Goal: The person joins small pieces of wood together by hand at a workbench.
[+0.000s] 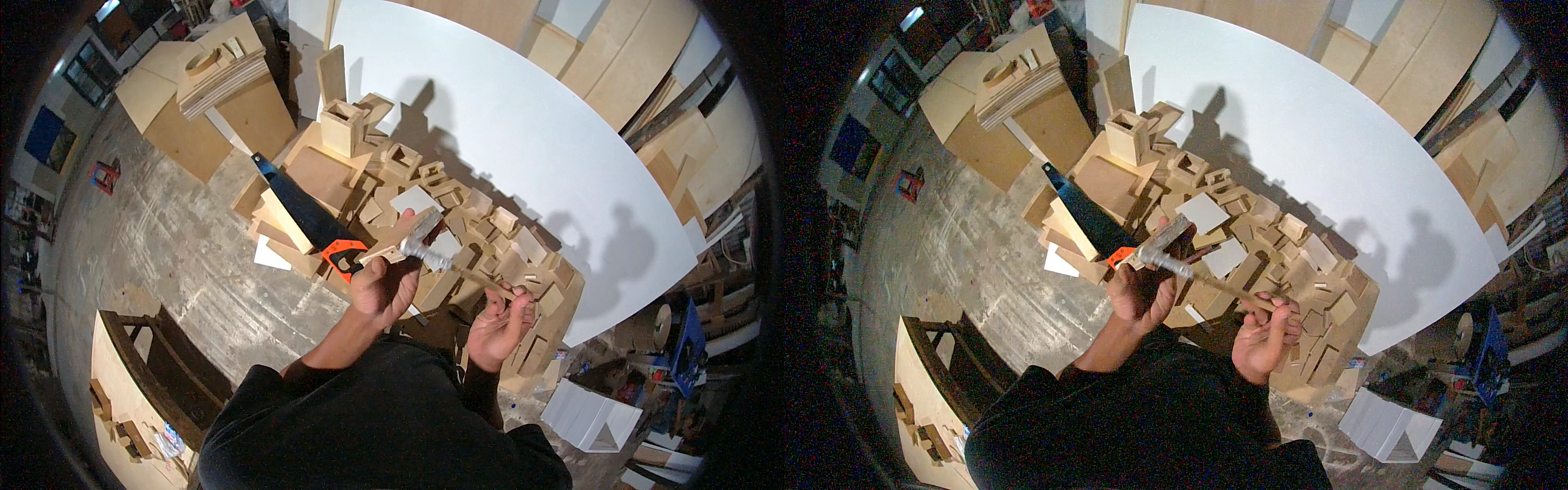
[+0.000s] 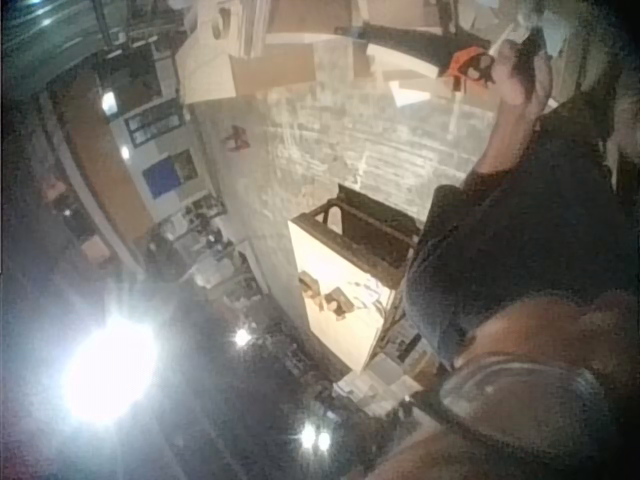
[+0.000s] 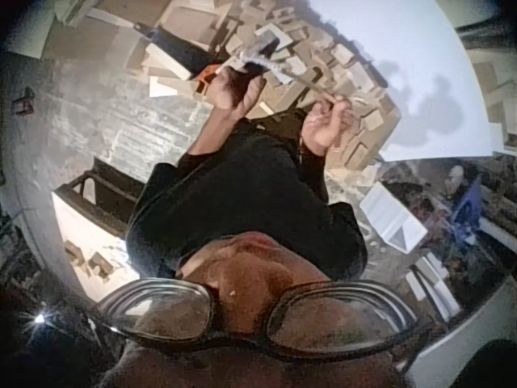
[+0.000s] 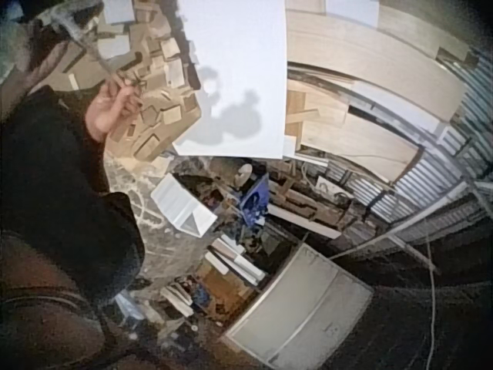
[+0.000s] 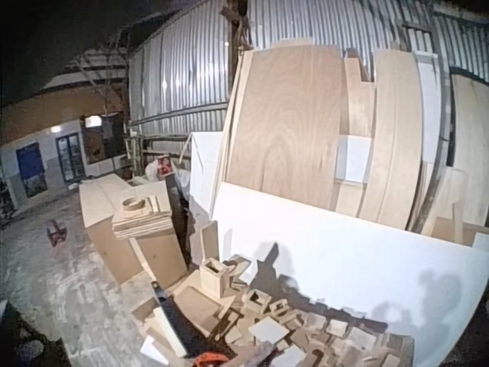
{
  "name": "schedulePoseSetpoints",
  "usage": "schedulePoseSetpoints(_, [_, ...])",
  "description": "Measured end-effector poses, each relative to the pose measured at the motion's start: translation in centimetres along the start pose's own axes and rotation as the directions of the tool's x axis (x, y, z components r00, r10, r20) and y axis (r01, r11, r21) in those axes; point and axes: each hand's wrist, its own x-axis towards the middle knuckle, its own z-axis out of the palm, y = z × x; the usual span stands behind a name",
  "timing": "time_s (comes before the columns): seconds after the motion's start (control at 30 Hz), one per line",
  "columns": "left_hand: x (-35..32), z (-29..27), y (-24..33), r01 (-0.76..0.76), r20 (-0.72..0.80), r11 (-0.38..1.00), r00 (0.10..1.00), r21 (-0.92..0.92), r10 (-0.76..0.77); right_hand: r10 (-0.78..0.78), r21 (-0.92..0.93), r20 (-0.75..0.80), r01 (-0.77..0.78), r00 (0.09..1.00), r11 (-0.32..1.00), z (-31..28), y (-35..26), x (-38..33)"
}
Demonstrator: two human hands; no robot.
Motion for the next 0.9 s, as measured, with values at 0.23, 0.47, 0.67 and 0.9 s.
schedulePoseSetpoints(0.23, [0.1,-1.1,0.0,-0.002,0.012,0.997,1.000,-0.077,0.003,0.079,0.034,-0.098,-0.076,0.992,0.997,-0.1,0.5,0.0])
schedulePoseSetpoints(0.47, [-0.1,-0.2,0.2,0.034,-0.056,0.999,0.998,0.003,-0.033,0.084,0.006,-0.102,-0.084,0.991,0.996,-0.1,0.9,-0.5])
schedulePoseSetpoints(0.67, [0.1,-0.1,0.3,0.020,-0.025,0.999,0.999,-0.028,-0.021,0.055,-0.009,-0.090,-0.056,0.994,0.998,0.6,0.4,0.4])
schedulePoseSetpoints(0.9, [0.2,-0.5,-0.1,0.009,-0.018,1.000,1.000,-0.024,-0.010,0.021,-0.034,-0.141,-0.026,0.990,0.999,-0.3,0.5,0.7])
